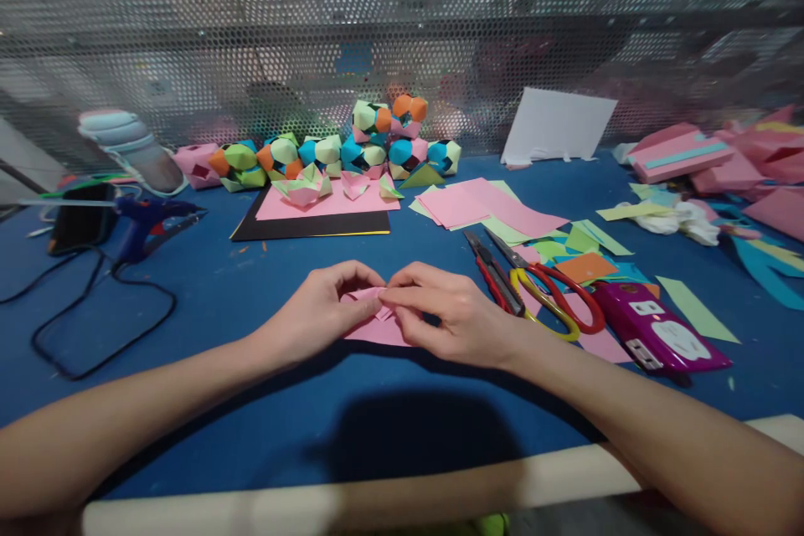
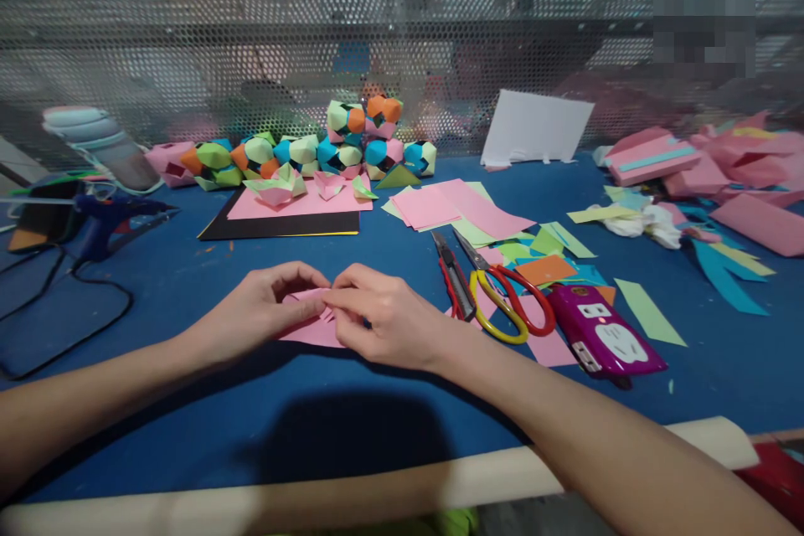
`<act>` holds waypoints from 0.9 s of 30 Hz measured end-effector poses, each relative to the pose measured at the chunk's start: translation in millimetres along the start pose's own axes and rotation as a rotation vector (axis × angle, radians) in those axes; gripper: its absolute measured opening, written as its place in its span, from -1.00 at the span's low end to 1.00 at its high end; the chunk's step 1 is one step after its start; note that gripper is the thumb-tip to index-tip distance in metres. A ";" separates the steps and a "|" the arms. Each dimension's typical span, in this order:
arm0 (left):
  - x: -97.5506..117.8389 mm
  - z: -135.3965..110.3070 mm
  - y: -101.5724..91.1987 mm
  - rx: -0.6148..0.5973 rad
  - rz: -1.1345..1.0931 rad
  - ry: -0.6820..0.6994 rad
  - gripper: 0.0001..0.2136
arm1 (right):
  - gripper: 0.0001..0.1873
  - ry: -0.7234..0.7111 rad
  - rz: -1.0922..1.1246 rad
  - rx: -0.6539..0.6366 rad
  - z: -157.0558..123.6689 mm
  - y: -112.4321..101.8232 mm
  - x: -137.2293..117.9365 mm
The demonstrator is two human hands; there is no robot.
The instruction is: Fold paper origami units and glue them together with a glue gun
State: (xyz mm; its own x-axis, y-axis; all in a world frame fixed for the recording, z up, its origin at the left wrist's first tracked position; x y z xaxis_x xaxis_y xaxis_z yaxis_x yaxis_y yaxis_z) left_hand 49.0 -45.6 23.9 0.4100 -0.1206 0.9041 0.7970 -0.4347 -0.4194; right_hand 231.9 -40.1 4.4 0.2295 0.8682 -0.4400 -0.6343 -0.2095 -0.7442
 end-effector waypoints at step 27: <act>-0.6 1.4 -1.8 -0.040 0.123 -0.006 -0.79 | -0.88 0.506 0.238 0.133 4.5 7.0 -3.1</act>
State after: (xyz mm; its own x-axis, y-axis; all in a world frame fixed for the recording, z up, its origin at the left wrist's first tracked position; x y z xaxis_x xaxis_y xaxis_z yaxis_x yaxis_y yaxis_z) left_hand 48.0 -43.6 24.1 0.5060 -0.1699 0.8456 0.7226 -0.4518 -0.5232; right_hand 223.4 -42.2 2.7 0.3730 0.4736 -0.7979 -0.7917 -0.2860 -0.5399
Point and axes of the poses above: each hand's wrist, its own z-axis towards the middle knuckle, its own y-axis out of the palm, x = y × z, the point moved 1 cm from there along z, towards the middle knuckle, and after that the axes turned 9 degrees about -x, right-handed, at the moved point
